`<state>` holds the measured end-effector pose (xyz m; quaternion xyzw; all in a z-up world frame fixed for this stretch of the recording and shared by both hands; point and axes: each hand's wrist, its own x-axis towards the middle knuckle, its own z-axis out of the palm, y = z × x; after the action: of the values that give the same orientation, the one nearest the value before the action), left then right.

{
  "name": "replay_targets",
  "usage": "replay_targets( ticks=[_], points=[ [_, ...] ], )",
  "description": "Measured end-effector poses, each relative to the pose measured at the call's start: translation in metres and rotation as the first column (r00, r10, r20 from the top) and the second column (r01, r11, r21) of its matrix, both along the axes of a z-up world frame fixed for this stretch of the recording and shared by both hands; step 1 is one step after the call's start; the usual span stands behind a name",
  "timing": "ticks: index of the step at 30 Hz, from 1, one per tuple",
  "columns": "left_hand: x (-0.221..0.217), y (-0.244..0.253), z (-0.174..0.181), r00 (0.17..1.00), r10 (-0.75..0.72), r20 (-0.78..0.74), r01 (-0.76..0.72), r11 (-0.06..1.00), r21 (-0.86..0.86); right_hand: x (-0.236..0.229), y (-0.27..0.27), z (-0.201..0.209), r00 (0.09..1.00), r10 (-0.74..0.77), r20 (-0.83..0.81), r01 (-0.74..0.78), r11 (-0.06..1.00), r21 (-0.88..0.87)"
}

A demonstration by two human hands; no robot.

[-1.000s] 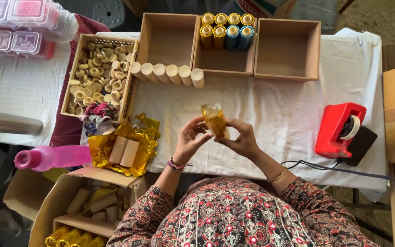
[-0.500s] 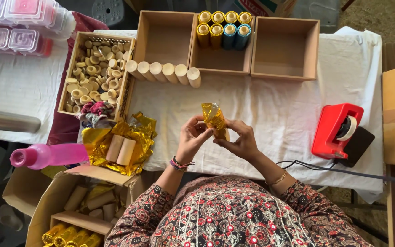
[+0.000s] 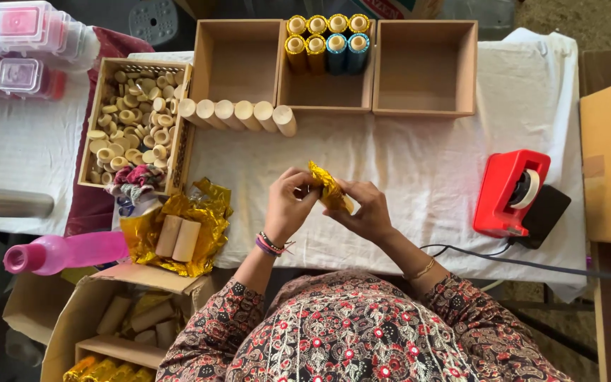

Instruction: The recorder wraps several wooden cylinders in gold foil and places them in storage boxes.

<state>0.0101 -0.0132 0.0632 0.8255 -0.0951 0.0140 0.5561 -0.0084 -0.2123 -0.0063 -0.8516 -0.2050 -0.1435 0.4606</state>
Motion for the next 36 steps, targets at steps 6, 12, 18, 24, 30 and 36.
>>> replay_targets(
  ticks=[6,12,18,24,30,36],
  points=[
    [0.004,-0.003,0.010,0.997,-0.073,-0.026,0.077,0.981,0.176,0.001,-0.007,-0.005,0.999,-0.023,0.046,0.027,0.996,-0.088],
    [0.007,-0.005,0.011,0.992,-0.112,-0.054,0.120,0.975,0.189,0.000,-0.011,-0.002,0.999,0.024,0.040,-0.020,0.994,-0.110],
    [-0.005,-0.015,0.023,0.995,-0.100,0.018,0.095,0.975,0.203,0.001,-0.018,0.003,0.993,0.020,0.121,-0.002,0.989,-0.150],
    [0.000,-0.020,0.021,0.998,-0.050,0.025,0.044,0.980,0.192,-0.002,-0.017,-0.006,0.991,0.029,0.131,0.005,0.967,-0.254],
    [-0.013,-0.026,0.006,0.991,-0.088,0.098,0.054,0.951,0.303,0.003,-0.026,0.006,0.979,0.007,0.203,0.050,0.961,-0.271],
    [-0.006,-0.018,-0.013,0.988,-0.059,-0.142,0.062,0.998,0.017,0.003,-0.030,0.009,0.971,0.070,0.228,-0.007,0.964,-0.266]
  ],
)
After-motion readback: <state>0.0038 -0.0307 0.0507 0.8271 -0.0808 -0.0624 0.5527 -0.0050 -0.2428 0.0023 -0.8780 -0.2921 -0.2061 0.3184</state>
